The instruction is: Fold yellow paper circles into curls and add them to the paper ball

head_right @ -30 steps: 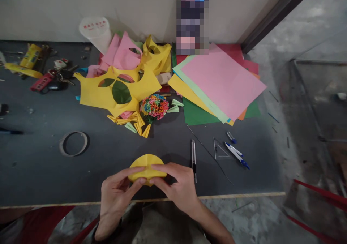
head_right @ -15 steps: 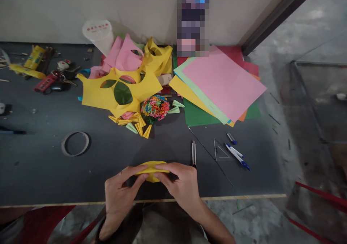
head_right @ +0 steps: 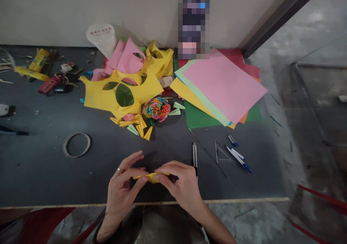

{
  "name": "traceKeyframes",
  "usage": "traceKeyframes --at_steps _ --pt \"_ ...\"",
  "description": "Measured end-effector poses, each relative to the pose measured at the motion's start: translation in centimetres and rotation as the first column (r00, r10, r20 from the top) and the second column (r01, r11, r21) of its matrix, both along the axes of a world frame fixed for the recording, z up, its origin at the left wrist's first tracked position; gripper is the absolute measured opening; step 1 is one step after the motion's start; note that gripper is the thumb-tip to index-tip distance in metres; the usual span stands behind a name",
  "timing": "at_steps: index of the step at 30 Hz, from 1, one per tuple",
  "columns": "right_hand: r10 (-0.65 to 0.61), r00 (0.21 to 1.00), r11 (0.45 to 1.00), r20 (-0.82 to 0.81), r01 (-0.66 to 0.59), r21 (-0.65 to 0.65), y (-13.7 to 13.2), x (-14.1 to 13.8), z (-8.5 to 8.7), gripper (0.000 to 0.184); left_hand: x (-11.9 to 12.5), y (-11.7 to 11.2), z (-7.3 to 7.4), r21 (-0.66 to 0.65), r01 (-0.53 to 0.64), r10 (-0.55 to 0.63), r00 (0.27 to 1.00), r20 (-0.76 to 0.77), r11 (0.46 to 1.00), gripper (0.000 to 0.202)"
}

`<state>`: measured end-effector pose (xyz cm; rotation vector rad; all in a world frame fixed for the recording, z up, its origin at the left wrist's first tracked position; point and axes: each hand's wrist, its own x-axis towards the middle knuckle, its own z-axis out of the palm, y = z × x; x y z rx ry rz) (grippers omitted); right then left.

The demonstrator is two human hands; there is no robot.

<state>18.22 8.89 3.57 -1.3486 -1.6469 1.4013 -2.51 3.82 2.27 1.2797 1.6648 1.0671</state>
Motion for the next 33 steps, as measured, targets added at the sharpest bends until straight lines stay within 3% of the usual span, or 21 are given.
traceKeyframes --at_steps 3,7,14,17,24,33 --pt "0.003 0.999 0.997 0.032 0.0 -0.078 0.1 -0.1 0.2 0.009 -0.2 0.0 0.0 -0.164 0.015 0.001 0.996 0.094 0.986 0.01" --pt "-0.012 1.0 0.971 -0.008 0.01 -0.241 0.3 -0.1 0.3 0.013 -0.5 0.3 0.3 -0.368 0.022 0.08 0.963 0.259 0.93 0.025" --pt "-0.045 0.996 0.912 -0.081 0.008 -0.409 0.6 -0.2 0.0 0.019 -0.6 0.7 1.0 -0.425 0.05 0.098 0.943 0.319 0.904 0.034" --pt "-0.059 0.995 0.926 -0.083 0.023 -0.377 0.6 -0.3 0.0 0.017 -0.5 0.7 1.0 -0.403 0.061 0.057 0.96 0.275 0.913 0.035" --pt "-0.013 0.999 0.968 -0.03 0.005 -0.251 0.2 -0.5 0.2 0.018 -0.2 0.7 0.6 -0.287 0.173 -0.161 0.985 0.066 0.942 0.026" --pt "0.093 0.991 0.992 0.099 -0.084 -0.093 -0.6 -0.4 0.9 0.017 0.8 0.3 0.6 -0.2 0.176 -0.19 0.981 -0.05 0.964 0.02"
